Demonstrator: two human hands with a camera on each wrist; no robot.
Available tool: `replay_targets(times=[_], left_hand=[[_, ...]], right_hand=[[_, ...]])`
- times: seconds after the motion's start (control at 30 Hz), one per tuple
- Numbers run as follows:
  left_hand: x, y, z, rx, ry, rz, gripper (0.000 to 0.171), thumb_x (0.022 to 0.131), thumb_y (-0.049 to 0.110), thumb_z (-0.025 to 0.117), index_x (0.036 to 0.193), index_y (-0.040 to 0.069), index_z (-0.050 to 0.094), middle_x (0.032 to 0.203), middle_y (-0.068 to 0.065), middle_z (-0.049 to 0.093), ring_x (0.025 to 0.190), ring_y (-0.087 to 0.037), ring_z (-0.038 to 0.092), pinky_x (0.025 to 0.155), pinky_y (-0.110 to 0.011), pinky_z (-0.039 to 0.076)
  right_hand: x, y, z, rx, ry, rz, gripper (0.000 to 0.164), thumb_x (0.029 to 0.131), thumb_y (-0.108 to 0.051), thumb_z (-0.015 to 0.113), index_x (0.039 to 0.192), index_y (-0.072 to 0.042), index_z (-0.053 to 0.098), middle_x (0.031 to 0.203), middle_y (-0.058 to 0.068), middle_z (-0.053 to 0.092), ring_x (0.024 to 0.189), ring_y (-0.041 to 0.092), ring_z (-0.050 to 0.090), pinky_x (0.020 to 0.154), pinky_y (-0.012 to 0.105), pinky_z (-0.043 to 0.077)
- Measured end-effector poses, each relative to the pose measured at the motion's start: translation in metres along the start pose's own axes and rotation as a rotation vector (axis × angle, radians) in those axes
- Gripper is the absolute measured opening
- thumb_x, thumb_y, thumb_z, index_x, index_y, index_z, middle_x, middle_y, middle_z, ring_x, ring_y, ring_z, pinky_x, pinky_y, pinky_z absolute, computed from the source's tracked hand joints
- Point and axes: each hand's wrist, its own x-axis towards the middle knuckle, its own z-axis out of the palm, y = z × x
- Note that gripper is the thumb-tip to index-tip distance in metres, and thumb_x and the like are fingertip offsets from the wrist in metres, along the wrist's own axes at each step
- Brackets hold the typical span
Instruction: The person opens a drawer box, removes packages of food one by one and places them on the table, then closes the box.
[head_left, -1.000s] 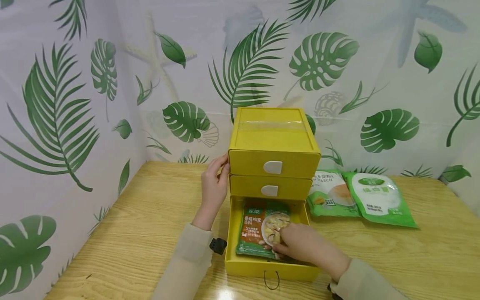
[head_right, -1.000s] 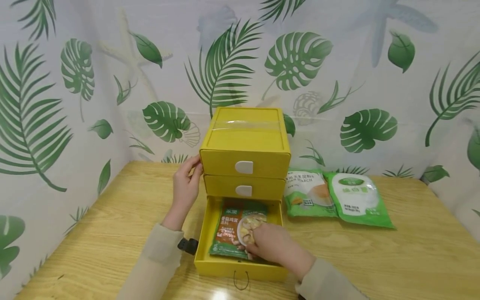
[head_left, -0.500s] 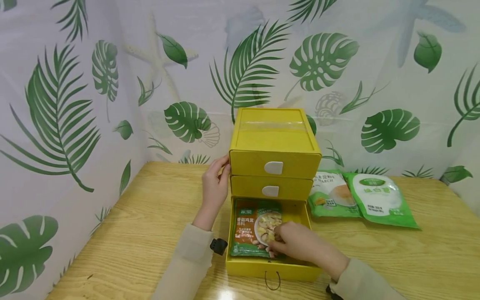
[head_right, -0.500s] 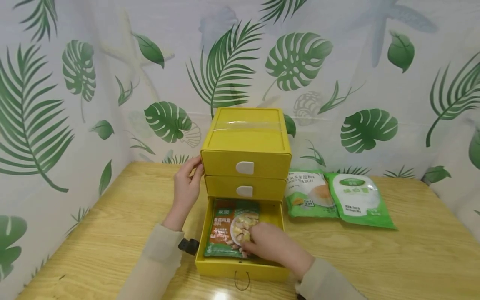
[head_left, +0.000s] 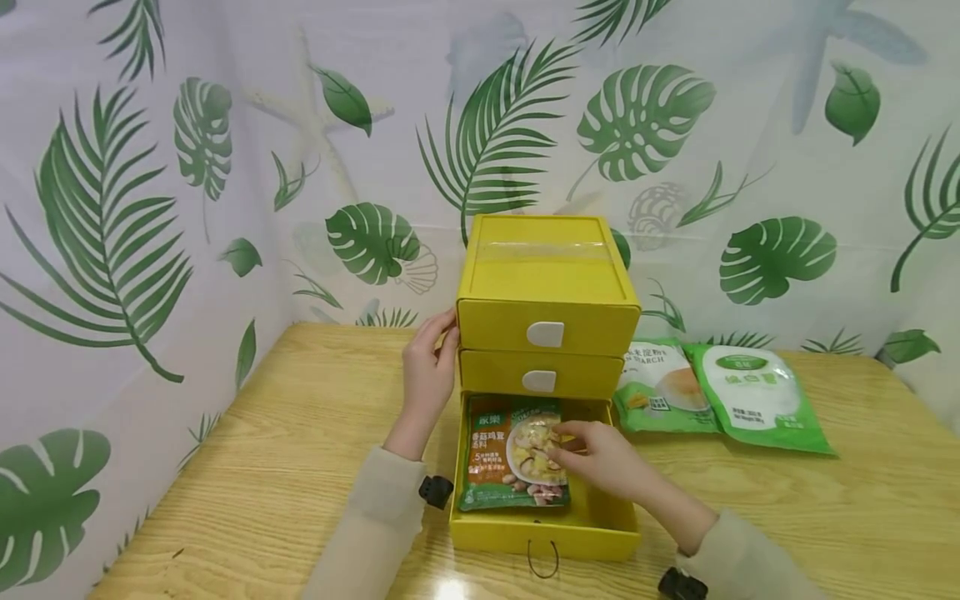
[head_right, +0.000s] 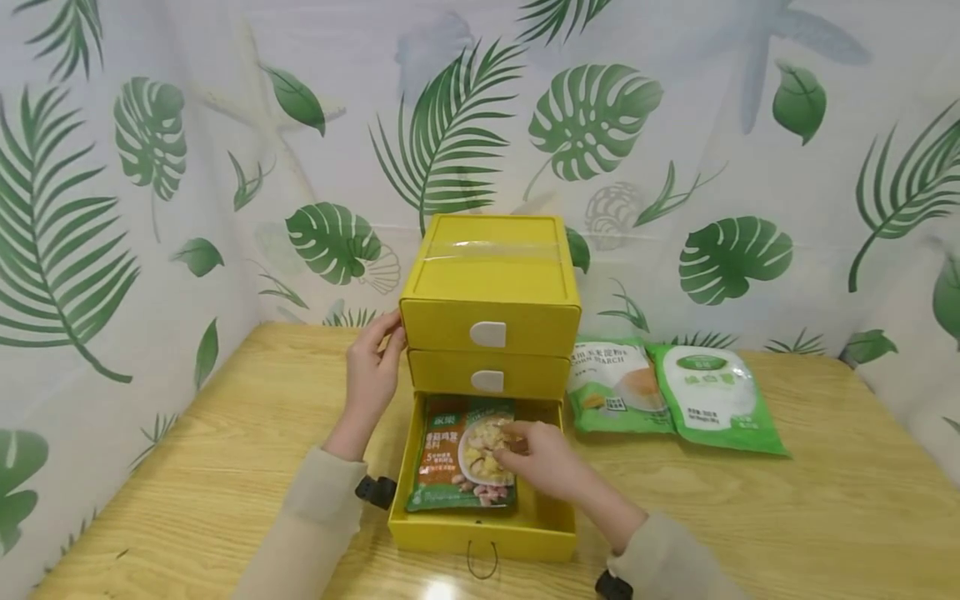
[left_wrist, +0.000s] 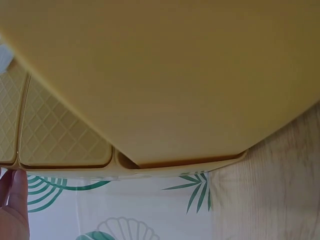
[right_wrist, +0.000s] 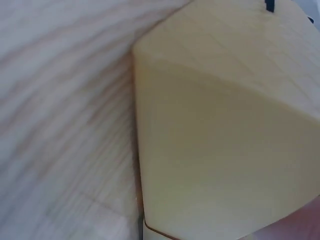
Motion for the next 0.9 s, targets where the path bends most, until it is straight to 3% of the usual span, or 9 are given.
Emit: replay_targets(times=[0.17, 0.27, 0.4, 0.53, 0.63, 0.77, 0.9], left_hand=[[0.002, 0.002, -0.001, 0.012, -0.001, -0.017, 0.023, 0.088, -0.001, 0.051, 0.108, -0.006, 0.059, 0.104, -0.018, 0.059, 0.094, -0.026, 0.057, 0.065, -0.026, 0.053], [0.003, 0.003, -0.001, 0.015, -0.001, -0.017, 0.023, 0.088, -0.002, 0.05, 0.108, -0.007, 0.059, 0.104, -0.018, 0.059, 0.095, -0.026, 0.057, 0.066, -0.026, 0.053], [0.003, 0.004, -0.001, 0.012, -0.002, -0.022, 0.023, 0.087, -0.002, 0.05, 0.108, -0.007, 0.058, 0.104, -0.018, 0.059, 0.095, -0.026, 0.057, 0.066, -0.027, 0.053], [0.003, 0.006, -0.001, 0.009, -0.004, -0.021, 0.023, 0.087, -0.003, 0.05, 0.109, -0.007, 0.058, 0.104, -0.018, 0.058, 0.095, -0.026, 0.056, 0.067, -0.028, 0.053], [0.003, 0.006, -0.001, 0.01, -0.004, -0.018, 0.023, 0.088, -0.003, 0.05, 0.109, -0.008, 0.058, 0.104, -0.018, 0.058, 0.095, -0.026, 0.056, 0.067, -0.027, 0.053], [0.003, 0.005, -0.001, 0.01, -0.002, -0.014, 0.023, 0.088, -0.002, 0.05, 0.109, -0.007, 0.058, 0.105, -0.018, 0.058, 0.095, -0.026, 0.056, 0.067, -0.027, 0.053], [0.002, 0.004, -0.001, -0.001, 0.001, -0.014, 0.023, 0.088, -0.002, 0.05, 0.109, -0.007, 0.058, 0.105, -0.018, 0.058, 0.095, -0.026, 0.056, 0.068, -0.027, 0.053]], right_hand=[[0.001, -0.004, -0.003, 0.227, 0.07, 0.144, 0.054, 0.088, -0.01, 0.053, 0.128, 0.017, 0.029, 0.121, 0.032, 0.043, 0.103, 0.036, 0.051, 0.078, 0.036, 0.05], [0.003, -0.006, -0.004, 0.391, 0.059, 0.207, 0.058, 0.089, -0.008, 0.048, 0.131, 0.019, 0.017, 0.123, 0.036, 0.038, 0.109, 0.039, 0.045, 0.084, 0.039, 0.047], [0.007, -0.007, -0.005, 0.538, 0.02, 0.261, 0.059, 0.088, -0.008, 0.045, 0.129, 0.022, 0.015, 0.123, 0.038, 0.035, 0.108, 0.039, 0.046, 0.087, 0.04, 0.045], [0.011, -0.004, -0.002, 0.608, -0.043, 0.267, 0.056, 0.087, -0.009, 0.045, 0.125, 0.025, 0.02, 0.119, 0.036, 0.04, 0.101, 0.033, 0.052, 0.084, 0.039, 0.046], [0.013, -0.001, 0.003, 0.63, -0.083, 0.258, 0.053, 0.085, -0.007, 0.045, 0.122, 0.025, 0.025, 0.107, 0.027, 0.052, 0.088, 0.023, 0.058, 0.077, 0.036, 0.05], [0.015, -0.001, 0.008, 0.659, -0.091, 0.267, 0.047, 0.083, -0.002, 0.046, 0.119, 0.023, 0.029, 0.093, 0.015, 0.057, 0.075, 0.014, 0.058, 0.068, 0.03, 0.052], [0.014, -0.002, 0.011, 0.68, -0.065, 0.306, 0.045, 0.085, 0.003, 0.045, 0.121, 0.022, 0.027, 0.095, 0.016, 0.057, 0.076, 0.015, 0.059, 0.066, 0.029, 0.052]])
